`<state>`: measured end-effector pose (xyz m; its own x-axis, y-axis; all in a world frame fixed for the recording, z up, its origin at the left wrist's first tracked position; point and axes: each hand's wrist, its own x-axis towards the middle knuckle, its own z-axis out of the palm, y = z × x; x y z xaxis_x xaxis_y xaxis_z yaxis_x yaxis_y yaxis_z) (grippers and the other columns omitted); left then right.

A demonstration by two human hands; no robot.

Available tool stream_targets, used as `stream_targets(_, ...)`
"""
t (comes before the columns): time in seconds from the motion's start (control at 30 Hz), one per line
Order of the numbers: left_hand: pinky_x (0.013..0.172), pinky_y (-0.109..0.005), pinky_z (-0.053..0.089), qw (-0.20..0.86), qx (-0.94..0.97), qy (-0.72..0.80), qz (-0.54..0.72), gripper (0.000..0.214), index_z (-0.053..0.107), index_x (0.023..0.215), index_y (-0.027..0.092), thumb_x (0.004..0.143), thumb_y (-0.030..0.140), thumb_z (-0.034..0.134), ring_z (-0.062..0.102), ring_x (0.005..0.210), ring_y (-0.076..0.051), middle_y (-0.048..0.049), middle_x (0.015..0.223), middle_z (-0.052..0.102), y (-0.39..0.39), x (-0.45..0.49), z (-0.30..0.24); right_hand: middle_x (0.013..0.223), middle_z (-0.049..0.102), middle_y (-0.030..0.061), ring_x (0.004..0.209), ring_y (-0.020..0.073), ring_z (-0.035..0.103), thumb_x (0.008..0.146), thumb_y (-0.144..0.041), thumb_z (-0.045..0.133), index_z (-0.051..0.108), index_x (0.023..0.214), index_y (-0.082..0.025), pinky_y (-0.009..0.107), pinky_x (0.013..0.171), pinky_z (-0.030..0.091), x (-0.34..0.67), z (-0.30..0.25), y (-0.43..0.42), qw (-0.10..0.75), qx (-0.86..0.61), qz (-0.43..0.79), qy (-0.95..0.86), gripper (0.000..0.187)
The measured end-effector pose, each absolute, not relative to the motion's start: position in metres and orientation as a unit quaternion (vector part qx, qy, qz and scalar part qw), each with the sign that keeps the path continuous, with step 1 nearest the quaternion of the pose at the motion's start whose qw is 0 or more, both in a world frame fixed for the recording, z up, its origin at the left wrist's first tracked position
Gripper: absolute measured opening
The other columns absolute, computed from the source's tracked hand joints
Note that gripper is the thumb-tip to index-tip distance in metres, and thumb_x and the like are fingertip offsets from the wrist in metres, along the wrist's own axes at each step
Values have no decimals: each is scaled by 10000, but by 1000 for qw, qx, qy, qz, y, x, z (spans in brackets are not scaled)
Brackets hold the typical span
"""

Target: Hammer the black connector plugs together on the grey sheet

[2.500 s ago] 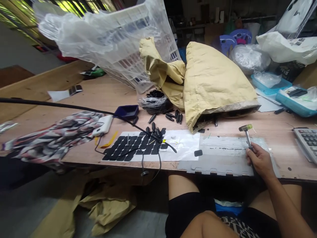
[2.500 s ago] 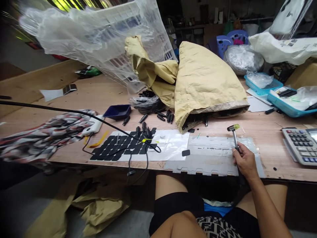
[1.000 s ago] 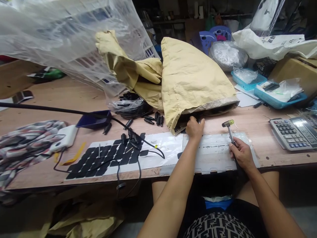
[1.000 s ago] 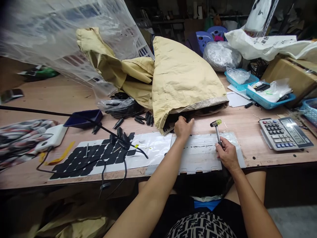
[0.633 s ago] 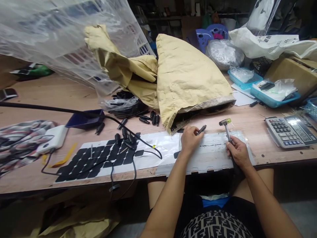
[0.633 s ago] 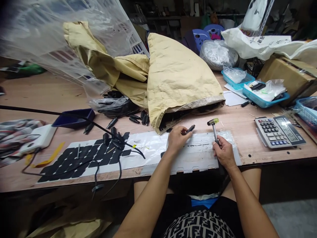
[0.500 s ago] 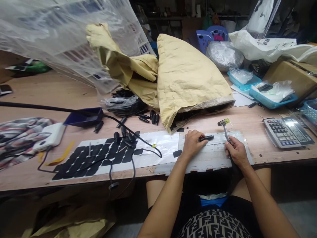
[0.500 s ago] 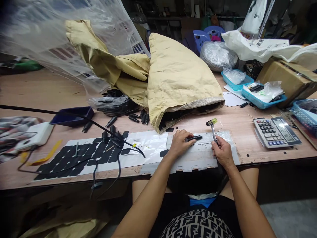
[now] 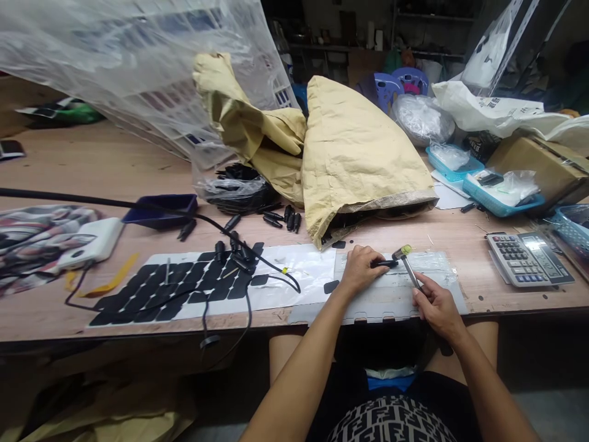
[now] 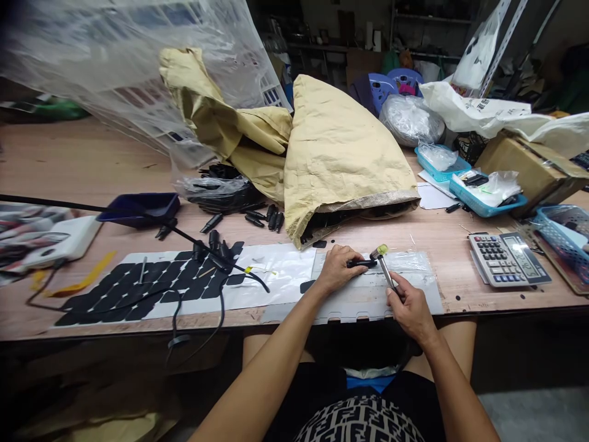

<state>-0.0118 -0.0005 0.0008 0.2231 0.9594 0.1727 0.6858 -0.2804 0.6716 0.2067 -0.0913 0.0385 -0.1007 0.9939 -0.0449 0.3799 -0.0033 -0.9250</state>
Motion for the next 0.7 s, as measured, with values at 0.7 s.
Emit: stream_targets(0.7, 903, -373, 350, 249, 738, 560, 282, 213, 748, 939, 279, 762, 394, 778, 500, 1012, -236, -3, 930, 679, 1, -12, 7, 607, 544, -35, 433, 105, 488, 895, -384, 575, 647, 1248, -124, 227, 409, 416, 197, 42, -78, 327, -545, 452, -625, 445)
